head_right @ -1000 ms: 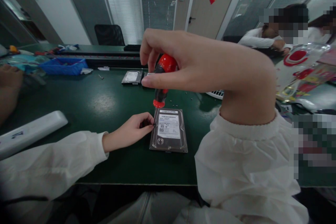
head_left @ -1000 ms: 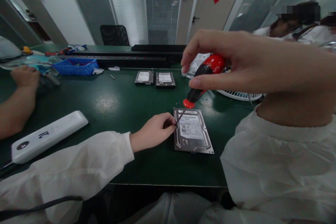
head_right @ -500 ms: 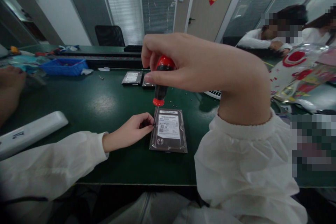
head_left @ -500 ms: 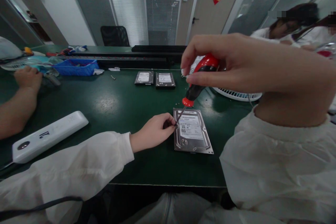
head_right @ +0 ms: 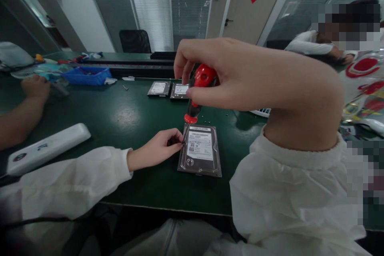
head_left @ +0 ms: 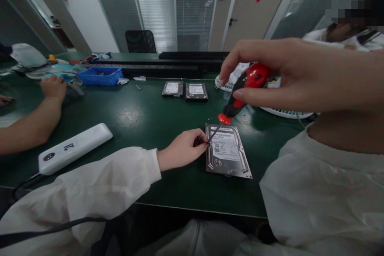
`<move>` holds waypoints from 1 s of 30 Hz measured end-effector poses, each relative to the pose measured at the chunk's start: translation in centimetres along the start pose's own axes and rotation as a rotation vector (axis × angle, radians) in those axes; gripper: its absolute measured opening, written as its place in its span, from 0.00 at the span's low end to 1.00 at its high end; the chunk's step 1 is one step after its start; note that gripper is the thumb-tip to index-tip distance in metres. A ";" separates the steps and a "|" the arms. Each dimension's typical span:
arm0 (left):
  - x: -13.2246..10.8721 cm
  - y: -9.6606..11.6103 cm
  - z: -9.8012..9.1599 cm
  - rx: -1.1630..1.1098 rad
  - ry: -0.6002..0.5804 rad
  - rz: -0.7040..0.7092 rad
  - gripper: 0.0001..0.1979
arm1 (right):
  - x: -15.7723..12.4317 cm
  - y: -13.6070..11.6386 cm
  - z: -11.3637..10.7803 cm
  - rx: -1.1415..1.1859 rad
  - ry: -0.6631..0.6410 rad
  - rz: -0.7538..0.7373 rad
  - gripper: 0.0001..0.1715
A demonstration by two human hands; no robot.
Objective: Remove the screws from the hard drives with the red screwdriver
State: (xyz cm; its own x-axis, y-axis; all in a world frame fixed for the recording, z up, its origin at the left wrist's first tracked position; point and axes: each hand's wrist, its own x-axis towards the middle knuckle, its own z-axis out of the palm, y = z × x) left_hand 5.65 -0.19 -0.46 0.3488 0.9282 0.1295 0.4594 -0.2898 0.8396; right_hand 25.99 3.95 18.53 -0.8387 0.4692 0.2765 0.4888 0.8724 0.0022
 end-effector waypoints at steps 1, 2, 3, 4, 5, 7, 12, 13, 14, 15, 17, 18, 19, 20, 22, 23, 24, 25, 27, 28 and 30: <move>0.0 0.0 0.0 0.001 0.000 -0.001 0.02 | 0.0 0.1 0.0 -0.001 -0.003 -0.013 0.19; 0.0 0.0 0.0 0.001 0.000 -0.003 0.02 | 0.0 0.1 0.0 0.004 -0.003 -0.025 0.20; 0.0 -0.1 0.0 -0.001 0.000 -0.004 0.02 | 0.0 0.1 0.0 0.013 -0.004 -0.032 0.20; 0.0 -0.1 0.0 -0.003 -0.001 -0.005 0.02 | 0.0 0.1 0.0 0.022 -0.004 -0.036 0.21; 0.0 -0.1 0.0 -0.006 -0.003 -0.006 0.02 | 0.0 0.1 -0.1 0.029 -0.007 -0.032 0.21; -0.1 -0.1 0.0 -0.013 -0.005 -0.009 0.02 | 0.0 0.1 -0.2 0.032 -0.006 -0.006 0.20; -0.1 -0.2 0.1 -0.026 -0.001 -0.021 0.02 | 0.1 0.4 -0.3 0.140 0.021 -0.003 0.23; -0.1 -0.1 0.1 -0.030 0.000 -0.024 0.02 | 0.2 0.4 -0.2 0.165 0.022 0.002 0.25; -0.1 -0.1 0.1 -0.033 0.002 -0.026 0.02 | 0.3 0.3 -0.2 0.175 0.027 0.015 0.24; -0.1 -0.1 0.1 -0.037 0.003 -0.026 0.02 | 0.4 0.2 -0.2 0.176 0.034 0.036 0.21; -0.2 0.0 0.1 -0.044 0.005 -0.024 0.02 | 0.6 0.0 -0.2 0.163 0.052 0.069 0.17; -0.2 0.0 0.1 -0.048 0.005 -0.022 0.02 | 0.6 -0.1 -0.2 0.155 0.059 0.075 0.17; -0.3 0.0 0.1 -0.051 0.002 -0.021 0.03 | 0.6 -0.1 -0.2 0.153 0.064 0.068 0.18; -0.3 0.1 0.1 -0.054 -0.001 -0.020 0.03 | 0.6 -0.1 -0.2 0.157 0.065 0.050 0.21; -0.4 0.1 0.1 -0.058 -0.007 -0.022 0.04 | 0.6 0.0 -0.2 0.176 0.057 -0.011 0.26; -0.4 0.1 0.1 -0.058 -0.009 -0.024 0.04 | 0.6 0.0 -0.1 0.181 0.059 -0.042 0.26; -0.4 0.1 0.0 -0.058 -0.010 -0.028 0.04 | 0.7 0.1 0.0 0.180 0.065 -0.066 0.24; -0.5 0.1 0.0 -0.057 -0.011 -0.032 0.04 | 0.7 0.3 0.1 0.177 0.074 -0.075 0.20; -0.5 0.1 0.0 -0.053 -0.014 -0.039 0.05 | 0.9 0.5 0.2 0.178 0.092 -0.057 0.14; -0.5 0.1 0.0 -0.051 -0.017 -0.041 0.05 | 0.9 0.5 0.3 0.184 0.096 -0.040 0.13; -0.5 0.1 0.0 -0.049 -0.021 -0.048 0.05 | 1.0 0.6 0.3 0.200 0.083 -0.034 0.16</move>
State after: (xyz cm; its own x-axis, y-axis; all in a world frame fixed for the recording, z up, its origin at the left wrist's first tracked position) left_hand 5.49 -0.71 -0.40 0.3448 0.9355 0.0775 0.4356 -0.2326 0.8696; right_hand 25.38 5.02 18.51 -0.8274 0.4332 0.3573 0.3959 0.9013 -0.1759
